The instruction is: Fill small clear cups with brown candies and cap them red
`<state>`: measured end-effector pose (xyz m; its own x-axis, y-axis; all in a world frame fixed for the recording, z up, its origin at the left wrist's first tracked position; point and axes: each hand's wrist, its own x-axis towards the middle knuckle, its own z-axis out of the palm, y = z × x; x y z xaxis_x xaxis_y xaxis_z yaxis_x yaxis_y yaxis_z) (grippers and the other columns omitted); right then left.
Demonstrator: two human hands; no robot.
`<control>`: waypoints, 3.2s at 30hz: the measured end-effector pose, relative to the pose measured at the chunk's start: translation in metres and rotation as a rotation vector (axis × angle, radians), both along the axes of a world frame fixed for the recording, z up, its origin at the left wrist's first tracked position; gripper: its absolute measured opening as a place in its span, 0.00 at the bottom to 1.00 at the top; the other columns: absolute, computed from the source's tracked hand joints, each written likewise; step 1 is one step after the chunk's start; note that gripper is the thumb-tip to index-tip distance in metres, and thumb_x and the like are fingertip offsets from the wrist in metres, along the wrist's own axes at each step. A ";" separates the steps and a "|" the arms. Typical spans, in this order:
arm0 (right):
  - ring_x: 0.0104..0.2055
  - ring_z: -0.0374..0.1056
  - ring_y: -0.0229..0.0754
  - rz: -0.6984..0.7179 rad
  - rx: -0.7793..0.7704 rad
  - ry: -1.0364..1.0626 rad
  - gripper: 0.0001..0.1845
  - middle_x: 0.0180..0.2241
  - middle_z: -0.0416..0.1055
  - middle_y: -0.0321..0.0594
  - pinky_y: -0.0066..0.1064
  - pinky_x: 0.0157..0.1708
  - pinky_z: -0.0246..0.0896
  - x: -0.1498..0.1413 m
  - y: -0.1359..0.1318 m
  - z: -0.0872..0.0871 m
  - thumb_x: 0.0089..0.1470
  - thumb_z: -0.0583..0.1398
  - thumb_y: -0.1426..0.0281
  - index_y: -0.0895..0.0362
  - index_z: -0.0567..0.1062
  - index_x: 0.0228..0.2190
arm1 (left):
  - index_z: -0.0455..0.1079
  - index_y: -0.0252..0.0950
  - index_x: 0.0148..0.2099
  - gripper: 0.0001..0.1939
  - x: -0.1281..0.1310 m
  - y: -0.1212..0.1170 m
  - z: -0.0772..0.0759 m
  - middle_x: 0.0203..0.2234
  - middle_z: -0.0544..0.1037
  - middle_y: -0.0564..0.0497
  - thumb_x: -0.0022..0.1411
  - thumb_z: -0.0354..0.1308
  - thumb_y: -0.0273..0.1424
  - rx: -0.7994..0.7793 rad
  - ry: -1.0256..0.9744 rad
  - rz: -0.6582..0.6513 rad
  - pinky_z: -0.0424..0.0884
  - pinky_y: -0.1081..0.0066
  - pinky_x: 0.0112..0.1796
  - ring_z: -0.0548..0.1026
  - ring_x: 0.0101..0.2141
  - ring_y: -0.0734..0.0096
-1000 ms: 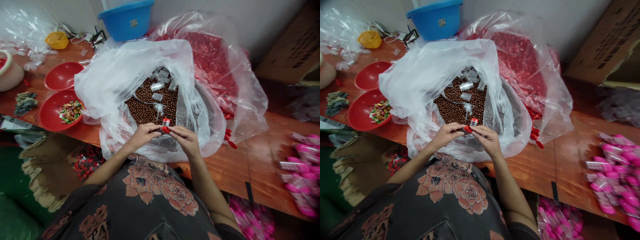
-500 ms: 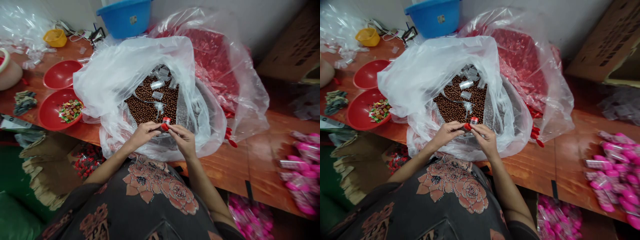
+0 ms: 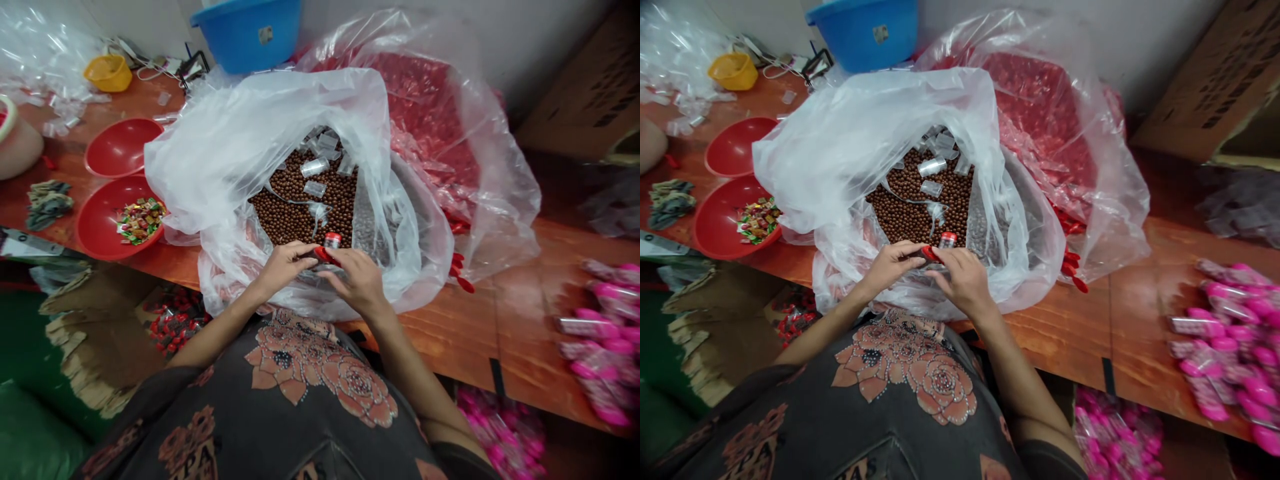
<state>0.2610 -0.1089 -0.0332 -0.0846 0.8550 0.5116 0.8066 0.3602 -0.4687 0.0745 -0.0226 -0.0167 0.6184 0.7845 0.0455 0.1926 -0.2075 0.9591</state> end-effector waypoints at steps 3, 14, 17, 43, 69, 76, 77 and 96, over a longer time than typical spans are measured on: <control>0.50 0.68 0.52 -0.105 0.039 -0.205 0.32 0.47 0.74 0.51 0.43 0.48 0.63 -0.007 0.000 -0.003 0.53 0.63 0.53 0.60 0.71 0.53 | 0.76 0.38 0.52 0.17 0.002 -0.002 -0.003 0.41 0.80 0.46 0.59 0.62 0.29 -0.018 0.018 0.068 0.70 0.63 0.47 0.76 0.40 0.68; 0.39 0.72 0.38 -0.186 -0.214 0.647 0.15 0.40 0.78 0.35 0.37 0.43 0.68 0.006 0.009 0.006 0.55 0.64 0.63 0.46 0.79 0.46 | 0.77 0.35 0.49 0.19 0.005 -0.002 0.006 0.43 0.80 0.45 0.55 0.65 0.32 -0.259 -0.073 0.035 0.70 0.63 0.49 0.76 0.43 0.67; 0.44 0.73 0.39 -0.114 -0.242 0.697 0.14 0.44 0.77 0.35 0.39 0.48 0.68 0.008 0.006 0.009 0.56 0.64 0.65 0.45 0.79 0.45 | 0.77 0.33 0.48 0.18 0.006 -0.002 0.007 0.42 0.80 0.45 0.55 0.65 0.32 -0.395 -0.110 -0.011 0.71 0.64 0.49 0.77 0.41 0.68; 0.34 0.69 0.36 0.115 -0.370 0.772 0.18 0.38 0.72 0.39 0.32 0.34 0.70 0.003 0.018 0.000 0.63 0.53 0.58 0.51 0.65 0.52 | 0.70 0.33 0.58 0.23 -0.004 -0.006 -0.010 0.43 0.80 0.41 0.62 0.61 0.33 -0.892 -0.382 -0.037 0.77 0.67 0.42 0.81 0.38 0.66; 0.54 0.66 0.52 0.104 -0.006 0.041 0.42 0.52 0.67 0.55 0.48 0.52 0.67 -0.035 0.024 -0.011 0.56 0.62 0.57 0.59 0.55 0.65 | 0.68 0.38 0.61 0.26 -0.022 -0.020 -0.014 0.58 0.72 0.43 0.63 0.59 0.39 -0.536 -0.328 0.133 0.73 0.60 0.51 0.74 0.53 0.60; 0.49 0.68 0.52 0.077 0.054 -0.093 0.37 0.47 0.71 0.54 0.45 0.49 0.67 -0.022 0.026 -0.019 0.55 0.62 0.58 0.60 0.60 0.60 | 0.70 0.41 0.60 0.27 -0.012 -0.026 -0.024 0.59 0.71 0.45 0.60 0.62 0.40 -0.565 -0.378 0.129 0.65 0.63 0.58 0.68 0.59 0.62; 0.48 0.69 0.51 0.079 0.071 -0.109 0.36 0.46 0.71 0.54 0.44 0.48 0.68 -0.021 0.026 -0.018 0.54 0.62 0.58 0.60 0.61 0.59 | 0.70 0.41 0.60 0.27 -0.012 -0.026 -0.023 0.58 0.72 0.45 0.59 0.63 0.40 -0.591 -0.396 0.125 0.67 0.64 0.56 0.70 0.58 0.62; 0.47 0.72 0.44 0.037 -0.222 0.450 0.18 0.45 0.76 0.42 0.42 0.49 0.67 -0.030 0.009 0.003 0.58 0.59 0.58 0.51 0.74 0.48 | 0.61 0.36 0.65 0.39 0.007 -0.029 -0.006 0.20 0.72 0.53 0.64 0.43 0.59 -0.899 -0.341 0.141 0.59 0.76 0.17 0.64 0.17 0.77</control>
